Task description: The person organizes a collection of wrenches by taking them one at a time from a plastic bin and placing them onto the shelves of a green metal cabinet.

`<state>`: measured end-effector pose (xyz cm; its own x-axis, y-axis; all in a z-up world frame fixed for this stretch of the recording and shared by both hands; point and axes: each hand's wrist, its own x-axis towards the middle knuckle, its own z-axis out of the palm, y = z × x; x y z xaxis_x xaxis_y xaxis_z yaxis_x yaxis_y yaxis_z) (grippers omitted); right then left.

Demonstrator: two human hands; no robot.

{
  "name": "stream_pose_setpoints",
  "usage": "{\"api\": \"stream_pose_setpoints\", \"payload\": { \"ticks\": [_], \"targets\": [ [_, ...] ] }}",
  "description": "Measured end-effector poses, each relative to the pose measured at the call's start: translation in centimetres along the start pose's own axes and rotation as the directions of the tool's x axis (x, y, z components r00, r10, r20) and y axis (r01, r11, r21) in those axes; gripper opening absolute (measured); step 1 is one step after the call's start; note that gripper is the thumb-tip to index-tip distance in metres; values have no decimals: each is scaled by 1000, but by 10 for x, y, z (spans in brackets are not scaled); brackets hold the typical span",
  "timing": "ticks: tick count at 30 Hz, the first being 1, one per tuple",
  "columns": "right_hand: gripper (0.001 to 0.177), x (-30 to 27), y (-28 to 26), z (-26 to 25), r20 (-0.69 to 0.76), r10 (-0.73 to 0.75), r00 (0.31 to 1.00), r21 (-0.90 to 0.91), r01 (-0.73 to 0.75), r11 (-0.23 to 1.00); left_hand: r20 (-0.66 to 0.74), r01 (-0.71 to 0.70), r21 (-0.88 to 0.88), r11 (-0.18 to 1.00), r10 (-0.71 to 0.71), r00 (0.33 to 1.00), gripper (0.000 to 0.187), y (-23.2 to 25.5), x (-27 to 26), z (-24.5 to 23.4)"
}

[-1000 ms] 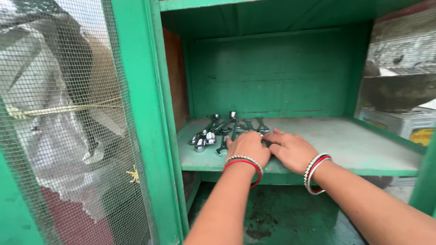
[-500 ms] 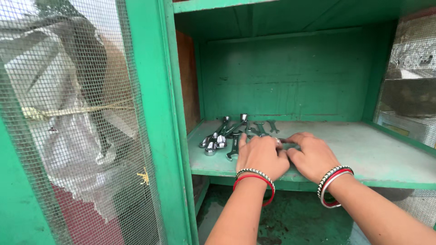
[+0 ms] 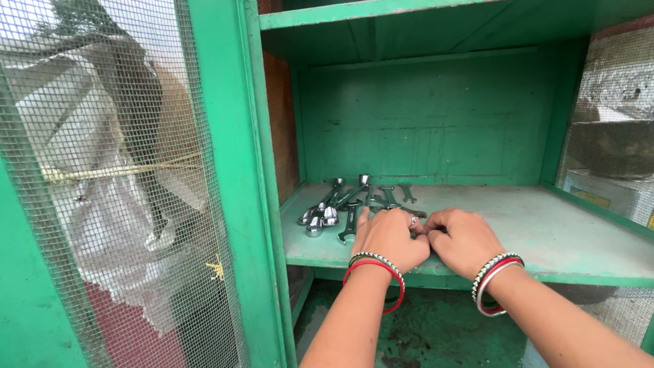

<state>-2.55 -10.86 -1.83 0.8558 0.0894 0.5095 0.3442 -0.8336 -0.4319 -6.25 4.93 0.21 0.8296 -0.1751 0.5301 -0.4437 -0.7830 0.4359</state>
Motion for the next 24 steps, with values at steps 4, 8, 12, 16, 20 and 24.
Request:
{"api": "stream_pose_setpoints", "payload": {
  "ticks": [4,8,12,16,20,24],
  "targets": [
    [27,-7,-5,1,-103,-28,994,-58,22,998,-53,-32,58,998,35,998,22,-4,2,6],
    [24,-8,-4,2,-140,-50,989,-91,37,995,-44,-31,33,999,33,999,21,-5,2,6],
    [25,-15,-6,0,-197,-46,979,-108,25,994,-8,-10,-14,1000,10,1000,24,-8,0,3],
    [25,-30,-7,-3,-261,-162,952,-179,117,977,-18,-81,-95,992,80,997,27,-8,-4,-2],
    [25,-49,-3,-13,-238,-228,944,-182,187,965,4,-69,-66,995,69,998,29,0,-16,-8],
    [25,-80,6,-29,-284,-256,924,-92,239,967,77,-40,-142,989,51,996,42,-2,-30,-14]
  ]
}}
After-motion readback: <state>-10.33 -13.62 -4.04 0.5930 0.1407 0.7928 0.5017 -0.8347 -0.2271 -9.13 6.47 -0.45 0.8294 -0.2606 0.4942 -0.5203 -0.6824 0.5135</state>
